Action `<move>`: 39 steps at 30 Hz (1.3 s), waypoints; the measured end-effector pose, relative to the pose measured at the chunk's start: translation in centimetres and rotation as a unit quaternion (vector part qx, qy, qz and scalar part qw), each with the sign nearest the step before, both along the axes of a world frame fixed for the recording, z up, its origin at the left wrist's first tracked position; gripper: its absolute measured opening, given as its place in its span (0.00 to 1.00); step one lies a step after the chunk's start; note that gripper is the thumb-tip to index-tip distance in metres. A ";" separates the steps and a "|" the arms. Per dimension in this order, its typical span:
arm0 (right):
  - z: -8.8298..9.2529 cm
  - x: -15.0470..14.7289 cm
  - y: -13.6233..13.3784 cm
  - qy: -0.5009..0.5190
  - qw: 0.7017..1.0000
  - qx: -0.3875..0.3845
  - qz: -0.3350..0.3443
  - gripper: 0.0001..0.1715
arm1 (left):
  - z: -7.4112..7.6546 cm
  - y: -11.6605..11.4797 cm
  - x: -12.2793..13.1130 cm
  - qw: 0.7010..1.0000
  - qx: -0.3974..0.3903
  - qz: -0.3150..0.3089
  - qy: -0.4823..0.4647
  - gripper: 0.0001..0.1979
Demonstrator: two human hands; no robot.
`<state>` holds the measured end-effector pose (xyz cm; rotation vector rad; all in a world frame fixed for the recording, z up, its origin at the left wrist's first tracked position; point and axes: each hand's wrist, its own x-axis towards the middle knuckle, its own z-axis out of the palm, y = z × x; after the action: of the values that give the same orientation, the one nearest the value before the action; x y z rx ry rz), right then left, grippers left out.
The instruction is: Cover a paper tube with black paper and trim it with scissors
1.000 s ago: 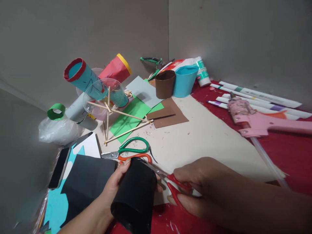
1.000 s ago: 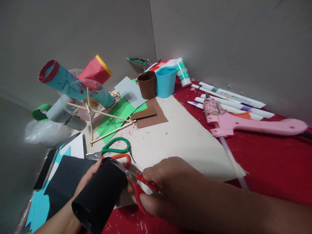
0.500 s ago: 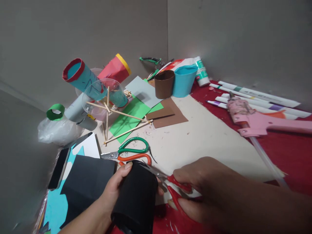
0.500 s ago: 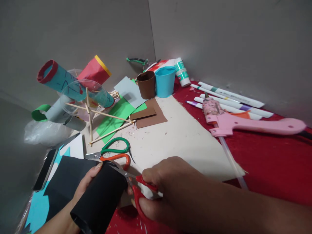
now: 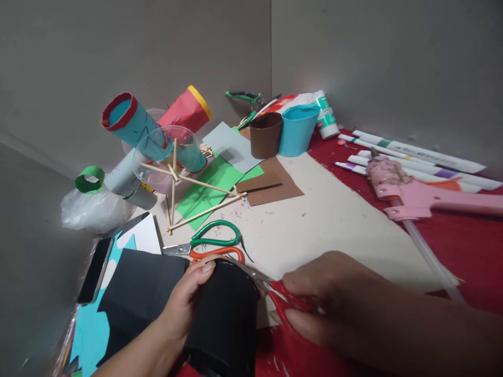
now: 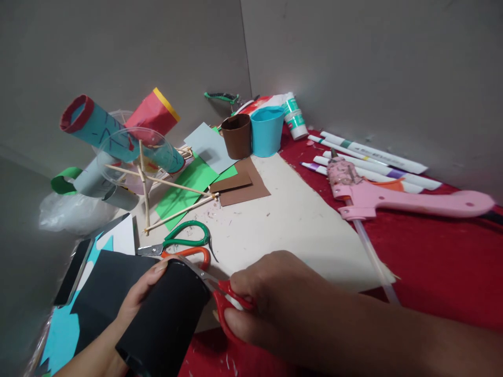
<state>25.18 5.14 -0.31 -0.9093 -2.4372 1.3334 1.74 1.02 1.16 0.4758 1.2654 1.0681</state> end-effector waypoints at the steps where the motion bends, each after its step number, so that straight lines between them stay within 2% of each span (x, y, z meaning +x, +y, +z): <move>1: -0.2 0.0 0.0 0.005 1.000 -0.002 -0.007 0.14 | -0.1 0.0 0.0 1.000 0.000 0.005 0.014 0.15; 10: -0.3 0.5 0.0 0.039 0.999 0.018 -0.022 0.12 | -0.4 -0.1 -0.6 0.998 -0.015 0.045 0.038 0.18; 21: -0.2 0.5 -0.1 0.019 1.000 0.016 -0.017 0.13 | 0.8 0.5 0.1 0.998 0.030 -0.028 0.044 0.18; 25: -0.3 0.5 -0.1 0.011 0.999 0.034 -0.012 0.11 | 0.8 0.5 0.2 0.998 0.033 -0.019 0.053 0.17; 29: 0.0 0.5 -0.1 -0.001 1.000 0.015 -0.003 0.11 | 0.5 0.3 0.1 0.998 0.028 -0.028 0.045 0.18; 33: 0.2 0.5 -0.1 -0.015 1.000 0.004 0.000 0.12 | 0.3 0.3 0.0 0.998 0.022 0.012 0.062 0.18; 39: -0.3 0.8 -0.1 0.002 1.000 -0.011 0.014 0.15 | 0.4 0.3 -0.2 0.998 0.018 -0.008 0.061 0.17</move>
<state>26.02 5.08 -0.57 -0.8787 -2.4459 1.3738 1.55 1.31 1.53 0.5855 1.3490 1.0625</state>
